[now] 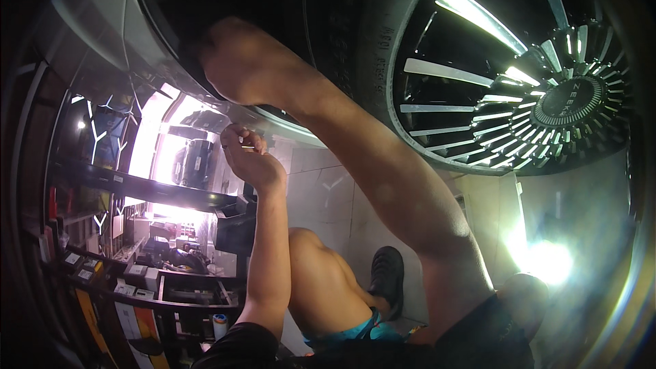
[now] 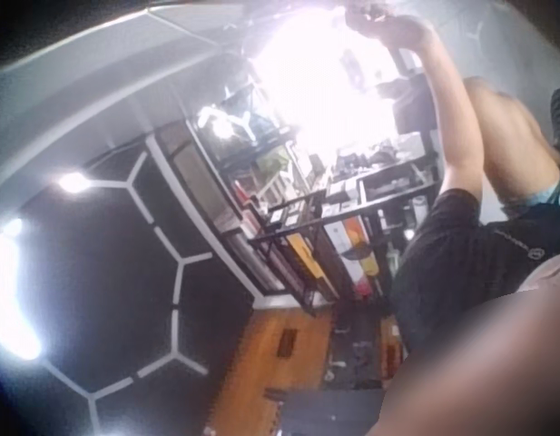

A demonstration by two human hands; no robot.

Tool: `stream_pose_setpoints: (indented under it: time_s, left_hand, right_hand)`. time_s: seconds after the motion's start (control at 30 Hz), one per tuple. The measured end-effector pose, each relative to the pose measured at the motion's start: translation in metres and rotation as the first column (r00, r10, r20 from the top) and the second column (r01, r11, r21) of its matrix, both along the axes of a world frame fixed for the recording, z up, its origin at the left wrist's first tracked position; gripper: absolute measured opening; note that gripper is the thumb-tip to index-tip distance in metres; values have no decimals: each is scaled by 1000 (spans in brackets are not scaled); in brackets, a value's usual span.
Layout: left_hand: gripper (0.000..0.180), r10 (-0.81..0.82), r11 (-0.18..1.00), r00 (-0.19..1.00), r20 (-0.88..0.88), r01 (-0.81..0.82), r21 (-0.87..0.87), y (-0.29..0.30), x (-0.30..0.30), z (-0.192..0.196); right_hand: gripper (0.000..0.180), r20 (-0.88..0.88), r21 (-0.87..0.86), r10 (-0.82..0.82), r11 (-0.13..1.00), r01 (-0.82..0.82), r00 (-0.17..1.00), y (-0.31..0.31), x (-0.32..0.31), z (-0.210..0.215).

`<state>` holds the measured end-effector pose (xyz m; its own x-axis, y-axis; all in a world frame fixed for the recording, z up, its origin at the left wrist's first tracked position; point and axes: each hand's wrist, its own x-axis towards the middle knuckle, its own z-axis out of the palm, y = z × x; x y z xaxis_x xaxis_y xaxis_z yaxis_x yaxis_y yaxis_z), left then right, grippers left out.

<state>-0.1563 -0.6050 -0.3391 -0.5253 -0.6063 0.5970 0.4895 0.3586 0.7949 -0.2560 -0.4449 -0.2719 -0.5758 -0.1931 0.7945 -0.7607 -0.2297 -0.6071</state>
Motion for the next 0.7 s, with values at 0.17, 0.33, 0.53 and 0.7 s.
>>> stream_pose_setpoints:
  time_s: [0.17, 0.33, 0.53, 0.7]
  left_hand:
    - [32, -12, 997, 999, 40, 15, -69, -3, 4, 1]
    - [35, 95, 978, 994, 62, -82, -189, 1, 6, 2]
    - [38, 55, 966, 994, 99, -28, -255, 0, 9, 4]
    - [30, 105, 972, 990, 90, -83, -220, -1, 6, 0]
  right_hand:
    - [24, -94, -11, 1, 1000, -2, 996, 13, 4, 2]
    - [30, -198, -82, -293, 956, 282, 935, 15, 13, 1]
    - [29, -203, -166, -300, 949, 269, 932, 9, 12, -5]
    - [31, -197, -279, -168, 954, 109, 966, 0, 4, -9]
